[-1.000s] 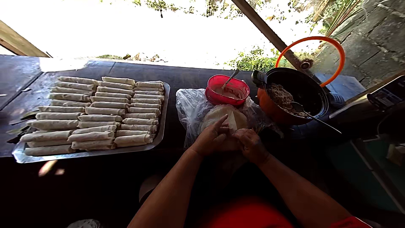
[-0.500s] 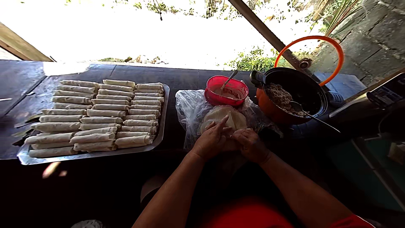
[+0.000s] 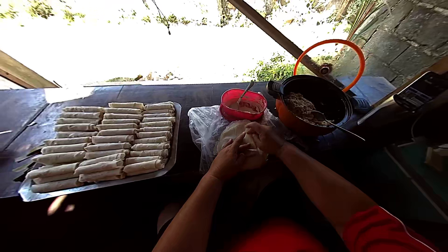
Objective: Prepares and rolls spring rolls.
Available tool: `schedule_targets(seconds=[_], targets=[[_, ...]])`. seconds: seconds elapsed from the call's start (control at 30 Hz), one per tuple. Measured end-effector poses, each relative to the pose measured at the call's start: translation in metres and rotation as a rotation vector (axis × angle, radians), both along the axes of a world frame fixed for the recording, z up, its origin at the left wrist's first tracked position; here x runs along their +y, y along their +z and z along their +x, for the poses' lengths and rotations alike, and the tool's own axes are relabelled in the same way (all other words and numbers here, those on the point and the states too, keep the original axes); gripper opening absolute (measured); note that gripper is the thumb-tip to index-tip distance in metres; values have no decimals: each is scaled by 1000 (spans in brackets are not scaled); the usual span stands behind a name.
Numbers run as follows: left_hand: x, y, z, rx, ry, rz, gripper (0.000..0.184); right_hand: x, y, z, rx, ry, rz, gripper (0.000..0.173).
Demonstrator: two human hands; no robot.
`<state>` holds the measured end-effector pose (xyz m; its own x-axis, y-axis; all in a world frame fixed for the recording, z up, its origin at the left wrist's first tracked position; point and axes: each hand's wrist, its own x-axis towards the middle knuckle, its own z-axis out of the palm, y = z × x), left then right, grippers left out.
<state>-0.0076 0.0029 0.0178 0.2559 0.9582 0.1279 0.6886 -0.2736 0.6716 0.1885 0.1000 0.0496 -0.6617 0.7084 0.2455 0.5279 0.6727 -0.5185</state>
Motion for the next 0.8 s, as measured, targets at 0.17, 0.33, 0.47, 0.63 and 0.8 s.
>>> schedule_targets(seconds=[0.17,0.33,0.47,0.63,0.8], targets=[[-2,0,-2,-5,-7,0,65,8,0,-10,-135,43,33,44],[-3,-3,0,8,-11,37,61,5,1,-1,-87,59,35,42],[-4,-1,0,16,-9,23,59,-3,1,15,107,55,-15,40],[-4,-2,-1,-2,-23,46,60,-22,1,38,112,171,-160,38],[-4,-1,-1,-39,-16,25,64,-32,-13,44,87,201,-40,22]])
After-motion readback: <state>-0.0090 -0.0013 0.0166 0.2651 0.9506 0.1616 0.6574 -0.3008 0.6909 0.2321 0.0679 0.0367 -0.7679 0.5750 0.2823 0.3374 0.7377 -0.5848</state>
